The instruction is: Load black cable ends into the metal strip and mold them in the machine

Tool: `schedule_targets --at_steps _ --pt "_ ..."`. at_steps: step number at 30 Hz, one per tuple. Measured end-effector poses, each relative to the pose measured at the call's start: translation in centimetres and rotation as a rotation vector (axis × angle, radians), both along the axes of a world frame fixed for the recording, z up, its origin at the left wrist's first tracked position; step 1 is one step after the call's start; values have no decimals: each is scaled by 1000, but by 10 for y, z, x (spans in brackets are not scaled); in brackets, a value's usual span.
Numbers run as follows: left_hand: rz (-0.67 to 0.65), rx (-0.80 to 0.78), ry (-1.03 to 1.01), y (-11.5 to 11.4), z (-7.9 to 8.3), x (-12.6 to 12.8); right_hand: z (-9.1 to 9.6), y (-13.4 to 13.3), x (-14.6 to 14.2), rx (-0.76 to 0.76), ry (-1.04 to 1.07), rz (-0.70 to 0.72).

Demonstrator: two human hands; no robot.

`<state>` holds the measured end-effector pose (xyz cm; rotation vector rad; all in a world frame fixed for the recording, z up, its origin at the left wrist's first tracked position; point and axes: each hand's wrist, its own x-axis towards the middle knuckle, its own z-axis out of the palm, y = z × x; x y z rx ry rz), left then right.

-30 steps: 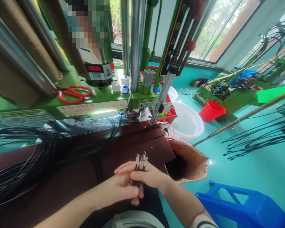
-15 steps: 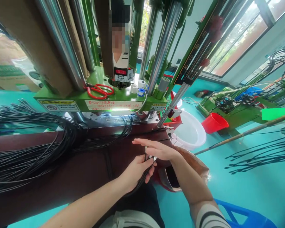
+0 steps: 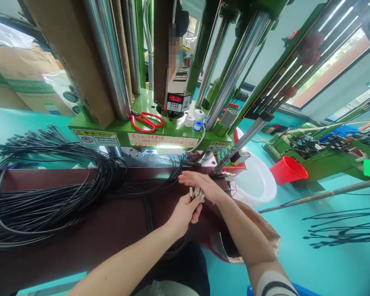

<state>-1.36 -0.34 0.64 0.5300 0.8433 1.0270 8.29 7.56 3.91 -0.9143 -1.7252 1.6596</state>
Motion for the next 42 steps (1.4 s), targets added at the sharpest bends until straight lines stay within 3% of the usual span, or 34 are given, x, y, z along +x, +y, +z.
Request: schedule_targets --at_steps 3,4,6,9,13,17,19,21,23,25,30,42 --pt "79 -34 -15 3 -2 -4 -16 28 -3 531 -493 -365" --pt "100 -33 -13 3 -2 -5 -21 37 -3 646 -659 -396" --pt "121 -26 -16 4 -2 -6 -28 51 -4 719 -867 -340" --pt "124 -10 -26 5 -5 -7 -29 58 -9 692 -936 -244" --pt "116 7 -14 6 -10 -9 -14 51 -10 621 -975 -127" --pt "55 41 -7 2 -10 -14 0 28 10 493 -937 -40" --pt "34 43 -7 0 -9 -14 -1 8 26 347 -882 -44" --pt "11 21 -17 -1 -9 -12 -8 -16 40 70 -682 -105" --pt "-35 3 -13 -1 -9 -7 -17 -41 48 -193 -354 -222" --pt "-95 -1 28 -2 -9 -2 -25 -61 51 -299 -68 -348" --pt "-186 6 156 -4 -6 8 -35 -79 46 -290 197 -514" --pt "-176 10 213 -1 -4 11 -43 -81 47 -196 144 -524"
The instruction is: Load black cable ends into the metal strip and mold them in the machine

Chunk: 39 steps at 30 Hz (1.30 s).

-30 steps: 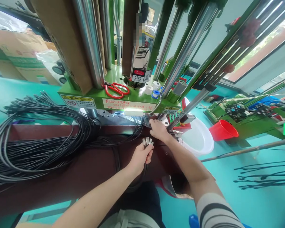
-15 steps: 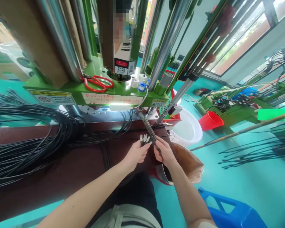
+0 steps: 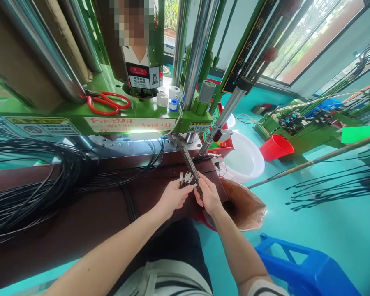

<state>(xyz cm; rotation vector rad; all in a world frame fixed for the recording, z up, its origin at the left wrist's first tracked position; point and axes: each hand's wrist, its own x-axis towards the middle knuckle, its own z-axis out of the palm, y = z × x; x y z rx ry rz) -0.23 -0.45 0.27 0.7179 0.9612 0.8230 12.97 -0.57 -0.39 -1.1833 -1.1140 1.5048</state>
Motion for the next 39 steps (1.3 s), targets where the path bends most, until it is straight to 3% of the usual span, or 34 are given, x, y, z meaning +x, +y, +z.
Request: schedule_targets --at_steps 6,9,12,18,27,35,39 --pt "82 124 90 -2 -6 1 1 -1 -6 76 -138 -7" --pt "173 241 162 1 -6 -2 4 -1 -8 32 -98 -30" --pt "292 197 88 5 -2 -6 6 -1 -6 -26 -18 -76" --pt "129 39 53 7 4 -7 5 -3 -4 -21 5 -74" --pt "104 40 63 6 2 -9 4 0 3 -42 -23 31" --pt "160 123 111 4 -4 -13 6 -4 -5 27 -176 36" --pt "355 217 197 8 -5 -18 9 -4 -5 -10 -90 -20"
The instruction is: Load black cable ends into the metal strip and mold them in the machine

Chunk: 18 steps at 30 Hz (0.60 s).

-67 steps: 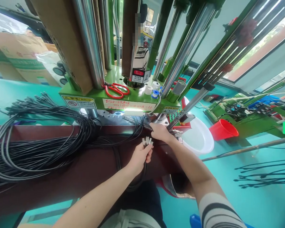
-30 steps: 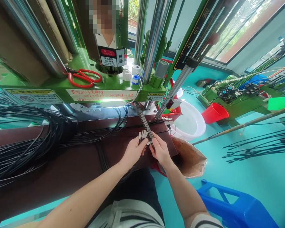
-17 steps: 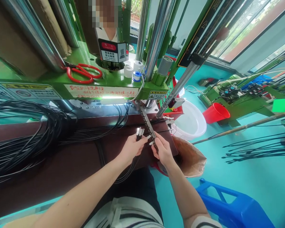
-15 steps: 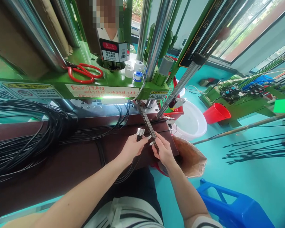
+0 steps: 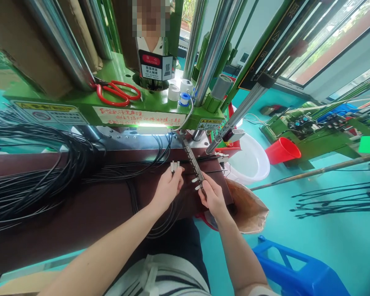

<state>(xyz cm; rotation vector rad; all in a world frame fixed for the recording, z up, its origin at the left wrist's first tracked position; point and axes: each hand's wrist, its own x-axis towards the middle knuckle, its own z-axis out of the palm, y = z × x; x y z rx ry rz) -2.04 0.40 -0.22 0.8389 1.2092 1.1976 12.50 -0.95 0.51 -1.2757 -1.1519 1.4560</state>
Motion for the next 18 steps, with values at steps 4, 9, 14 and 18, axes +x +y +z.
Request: schedule_targets --at_steps 4,9,14,18 --pt "-14 -14 -16 3 1 -2 -3 2 5 -29 64 -5" --pt "-162 -70 14 3 3 -1 -5 3 9 -49 63 71" --pt "-183 -92 -8 4 5 -3 -2 5 11 -52 39 120" --pt "-212 -88 -12 5 4 -5 -4 6 11 -30 5 149"
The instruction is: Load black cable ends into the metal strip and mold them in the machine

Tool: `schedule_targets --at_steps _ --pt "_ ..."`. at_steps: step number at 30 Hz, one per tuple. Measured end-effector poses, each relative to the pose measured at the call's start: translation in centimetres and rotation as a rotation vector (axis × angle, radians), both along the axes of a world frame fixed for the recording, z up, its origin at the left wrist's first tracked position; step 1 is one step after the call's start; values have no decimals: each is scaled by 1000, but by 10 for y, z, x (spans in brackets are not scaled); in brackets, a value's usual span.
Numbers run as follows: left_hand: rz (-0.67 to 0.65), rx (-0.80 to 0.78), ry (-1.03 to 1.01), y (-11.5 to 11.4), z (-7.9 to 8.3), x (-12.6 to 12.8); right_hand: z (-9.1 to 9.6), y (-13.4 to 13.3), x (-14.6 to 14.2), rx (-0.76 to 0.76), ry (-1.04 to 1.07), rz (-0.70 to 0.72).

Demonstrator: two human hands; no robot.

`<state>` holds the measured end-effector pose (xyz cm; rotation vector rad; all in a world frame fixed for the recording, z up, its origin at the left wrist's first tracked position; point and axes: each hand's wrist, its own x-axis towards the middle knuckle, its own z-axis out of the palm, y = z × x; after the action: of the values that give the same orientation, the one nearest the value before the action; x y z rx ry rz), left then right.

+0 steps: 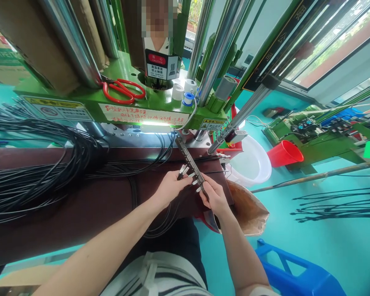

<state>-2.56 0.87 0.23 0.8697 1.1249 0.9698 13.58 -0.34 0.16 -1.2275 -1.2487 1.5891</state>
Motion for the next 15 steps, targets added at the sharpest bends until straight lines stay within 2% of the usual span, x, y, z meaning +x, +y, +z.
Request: schedule_targets --at_steps 9,15 --pt "7 -38 -18 -2 -2 -4 -7 -3 -3 186 -185 62" --pt "15 -29 -39 -4 -2 -1 -6 -3 -3 176 -179 66"
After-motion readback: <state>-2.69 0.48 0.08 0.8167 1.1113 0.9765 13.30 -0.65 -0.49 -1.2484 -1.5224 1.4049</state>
